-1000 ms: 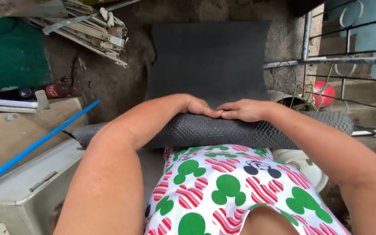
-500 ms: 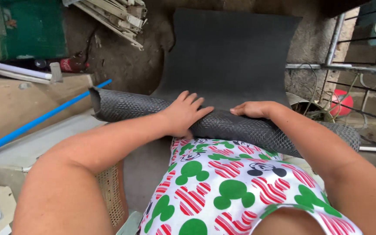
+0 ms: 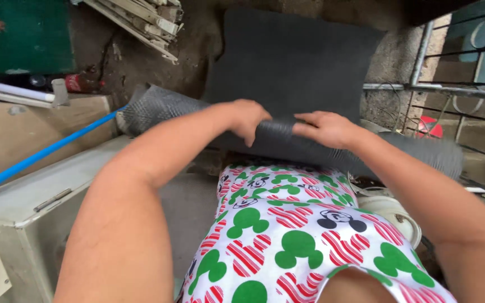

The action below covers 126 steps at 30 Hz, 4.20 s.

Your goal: The person picks up a black plastic bag and places it into a red crate. They then lift and inspect a woven chair seat, placing it on a chair. Finally, they unroll and then roll up a black rubber mat before placing it into the red crate.

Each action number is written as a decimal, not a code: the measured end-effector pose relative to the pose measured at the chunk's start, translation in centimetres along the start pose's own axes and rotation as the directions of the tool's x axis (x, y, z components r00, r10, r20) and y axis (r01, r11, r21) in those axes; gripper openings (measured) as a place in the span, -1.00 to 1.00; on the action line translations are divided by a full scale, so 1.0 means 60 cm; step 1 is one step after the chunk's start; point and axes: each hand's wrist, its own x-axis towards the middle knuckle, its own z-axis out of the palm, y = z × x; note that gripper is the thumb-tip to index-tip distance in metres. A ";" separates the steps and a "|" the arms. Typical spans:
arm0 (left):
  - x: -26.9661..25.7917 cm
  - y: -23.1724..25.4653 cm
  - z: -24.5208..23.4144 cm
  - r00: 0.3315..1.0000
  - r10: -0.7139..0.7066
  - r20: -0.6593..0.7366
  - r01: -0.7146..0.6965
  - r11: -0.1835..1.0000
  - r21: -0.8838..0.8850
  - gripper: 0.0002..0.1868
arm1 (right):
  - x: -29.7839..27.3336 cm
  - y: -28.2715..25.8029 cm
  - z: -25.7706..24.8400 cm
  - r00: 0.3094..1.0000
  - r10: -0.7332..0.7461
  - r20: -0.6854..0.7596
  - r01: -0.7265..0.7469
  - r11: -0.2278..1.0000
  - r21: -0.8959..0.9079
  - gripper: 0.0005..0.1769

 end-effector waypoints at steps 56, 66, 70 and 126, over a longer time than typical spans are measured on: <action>0.052 -0.064 0.096 0.392 -0.025 -0.920 0.152 0.988 0.038 -0.51 | 0.054 -0.085 -0.013 0.996 -0.078 -0.036 0.058 0.918 -0.391 -0.21; -0.140 -0.092 0.119 -0.021 -0.422 -0.907 -0.004 0.907 -0.422 -0.06 | 0.062 -0.046 -0.207 0.978 0.208 0.006 -0.206 0.965 0.162 -0.11; -0.186 -0.049 0.137 0.194 -0.162 -0.967 0.100 0.984 -0.145 0.17 | 0.071 -0.031 -0.198 0.971 0.221 0.093 -0.238 0.931 0.275 -0.08; -0.112 -0.113 0.102 -0.047 -0.266 -0.963 0.065 0.961 -0.269 -0.61 | 0.117 -0.111 -0.071 0.986 0.106 -0.128 -0.142 0.939 -0.313 -0.11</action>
